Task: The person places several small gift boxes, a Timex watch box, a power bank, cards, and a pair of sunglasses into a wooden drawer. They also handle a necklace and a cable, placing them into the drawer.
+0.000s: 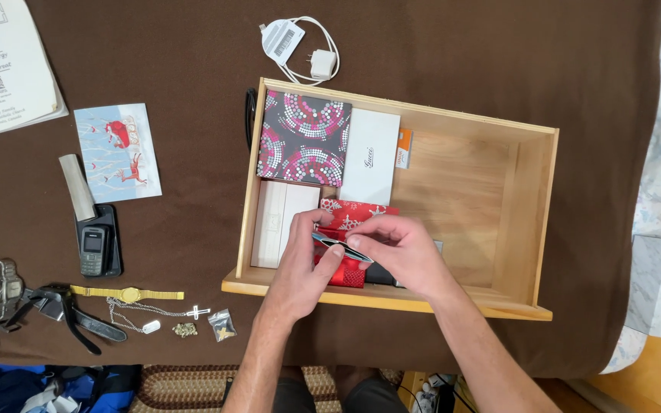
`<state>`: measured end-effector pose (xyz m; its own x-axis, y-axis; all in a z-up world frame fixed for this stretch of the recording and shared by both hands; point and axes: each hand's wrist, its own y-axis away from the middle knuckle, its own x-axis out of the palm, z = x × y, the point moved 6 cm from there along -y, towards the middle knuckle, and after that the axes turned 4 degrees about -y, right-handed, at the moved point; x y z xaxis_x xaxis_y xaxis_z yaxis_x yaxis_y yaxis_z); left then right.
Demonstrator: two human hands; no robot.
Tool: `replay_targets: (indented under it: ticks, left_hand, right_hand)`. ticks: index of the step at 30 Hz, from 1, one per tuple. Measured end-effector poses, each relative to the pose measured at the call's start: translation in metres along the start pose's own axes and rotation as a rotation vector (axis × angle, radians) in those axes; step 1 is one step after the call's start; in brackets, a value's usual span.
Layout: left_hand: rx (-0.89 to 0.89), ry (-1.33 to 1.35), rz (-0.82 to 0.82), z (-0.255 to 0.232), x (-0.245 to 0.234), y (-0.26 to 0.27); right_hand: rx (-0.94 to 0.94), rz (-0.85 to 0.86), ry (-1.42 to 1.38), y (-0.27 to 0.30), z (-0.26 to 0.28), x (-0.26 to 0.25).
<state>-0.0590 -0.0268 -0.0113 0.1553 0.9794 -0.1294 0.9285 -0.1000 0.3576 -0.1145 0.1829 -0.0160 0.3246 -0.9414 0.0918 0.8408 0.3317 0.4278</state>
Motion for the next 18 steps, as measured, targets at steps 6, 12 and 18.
replay_targets:
  ticks: [6, 12, 18]
  left_hand:
    - [-0.039, -0.044, 0.096, 0.002, -0.003, -0.01]
    - [-0.027, -0.059, 0.12, -0.007, -0.008, -0.013]
    - [-0.021, -0.074, 0.093, 0.008, -0.007, -0.018]
  right_hand:
    - [-0.377, -0.111, 0.317, 0.017, 0.045, 0.007]
    - [-0.515, -0.156, 0.383, 0.019, 0.048, 0.008]
    - [-0.508, -0.179, 0.334, 0.019, 0.042, 0.01]
